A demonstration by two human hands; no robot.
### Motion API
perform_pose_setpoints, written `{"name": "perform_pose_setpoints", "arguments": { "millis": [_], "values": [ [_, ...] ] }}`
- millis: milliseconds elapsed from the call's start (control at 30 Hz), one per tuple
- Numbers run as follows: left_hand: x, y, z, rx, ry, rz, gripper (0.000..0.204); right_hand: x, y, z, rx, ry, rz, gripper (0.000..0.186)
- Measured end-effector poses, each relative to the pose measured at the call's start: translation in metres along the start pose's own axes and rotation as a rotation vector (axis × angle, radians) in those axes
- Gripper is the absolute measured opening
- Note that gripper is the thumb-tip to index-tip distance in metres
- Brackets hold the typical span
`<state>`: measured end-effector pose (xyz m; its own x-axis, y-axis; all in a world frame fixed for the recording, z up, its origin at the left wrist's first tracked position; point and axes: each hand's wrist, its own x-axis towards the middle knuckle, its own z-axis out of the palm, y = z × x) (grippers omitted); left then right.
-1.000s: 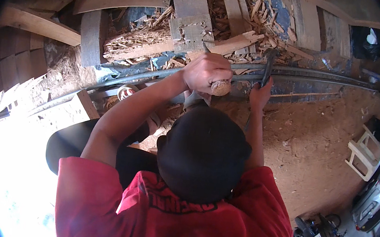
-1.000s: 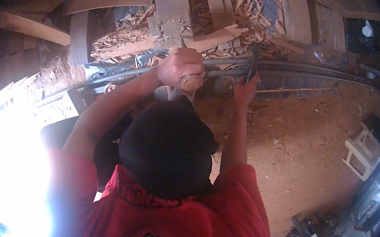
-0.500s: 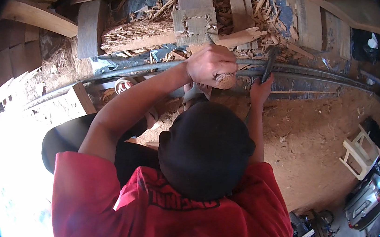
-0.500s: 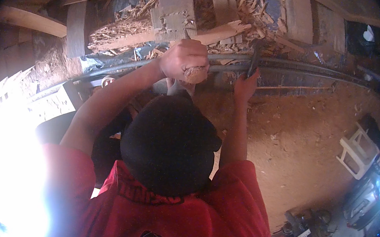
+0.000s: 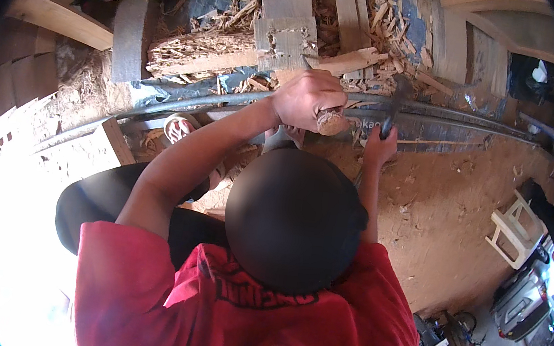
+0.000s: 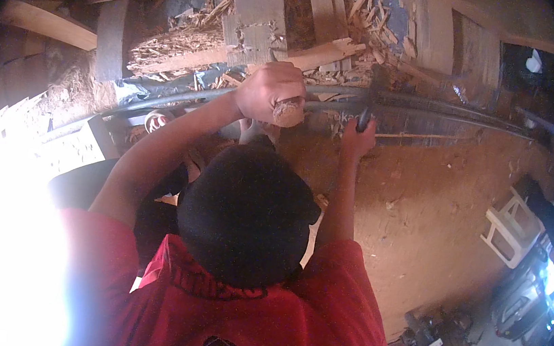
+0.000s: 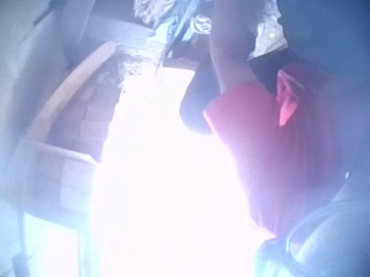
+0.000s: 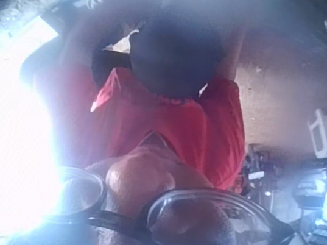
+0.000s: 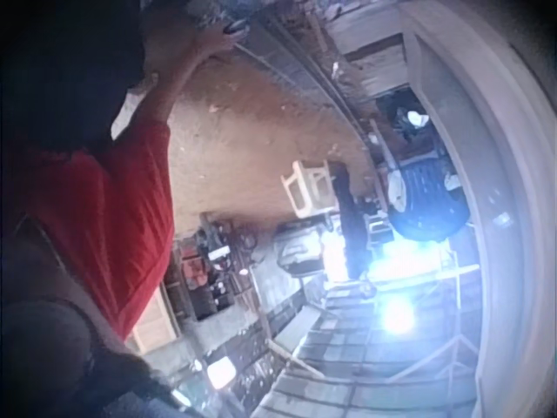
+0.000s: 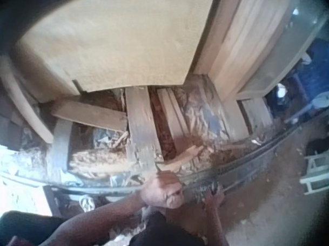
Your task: The person uses a hammer to repeatedly strike a small wooden block positioned between floor joists, likely to drive a nail or adjust the block. The person remains seated on the floor throughout the task.
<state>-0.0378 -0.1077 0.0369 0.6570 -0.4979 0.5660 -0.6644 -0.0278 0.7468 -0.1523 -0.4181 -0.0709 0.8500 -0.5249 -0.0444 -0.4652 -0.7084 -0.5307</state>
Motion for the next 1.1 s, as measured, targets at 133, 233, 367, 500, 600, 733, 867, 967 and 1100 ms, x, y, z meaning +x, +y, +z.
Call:
{"name": "perform_pose_setpoints", "arguments": {
  "millis": [133, 233, 367, 500, 600, 733, 867, 967, 1100],
  "values": [
    [0.006, -0.004, 0.011, 0.099, -0.005, -0.042, 0.026, -0.044, -0.032, -0.062, 0.455, -0.281, 0.184, 0.016],
    [0.018, -0.008, 0.029, 0.198, 0.022, -0.101, 0.023, -0.083, -0.064, -0.119, 0.68, -0.4, 0.211, 0.008],
    [0.042, -0.013, 0.05, 0.313, 0.203, -0.163, 0.021, -0.103, -0.087, -0.159, 0.617, -0.389, 0.182, 0.011],
    [0.058, -0.016, 0.043, 0.307, 0.352, -0.295, 0.021, -0.101, -0.072, -0.149, 0.385, -0.345, 0.009, 0.01],
    [0.055, -0.009, 0.029, 0.243, 0.386, -0.374, 0.021, -0.094, -0.047, -0.116, 0.322, -0.514, 0.097, 0.022],
    [0.045, 0.005, 0.013, 0.15, 0.4, -0.444, 0.019, -0.071, -0.032, -0.045, 0.348, -0.678, -0.025, 0.036],
    [0.039, 0.015, 0.006, 0.073, 0.485, -0.505, 0.019, -0.036, -0.051, 0.009, 0.223, -0.758, -0.311, 0.033],
    [0.038, 0.015, 0.002, 0.076, 0.545, -0.454, 0.021, -0.009, -0.08, 0.01, 0.289, -0.781, -0.225, 0.03],
    [0.039, 0.012, 0.002, 0.139, 0.571, -0.369, 0.021, 0.026, -0.128, 0.015, 0.429, -0.863, 0.019, 0.03]
  ]
}}
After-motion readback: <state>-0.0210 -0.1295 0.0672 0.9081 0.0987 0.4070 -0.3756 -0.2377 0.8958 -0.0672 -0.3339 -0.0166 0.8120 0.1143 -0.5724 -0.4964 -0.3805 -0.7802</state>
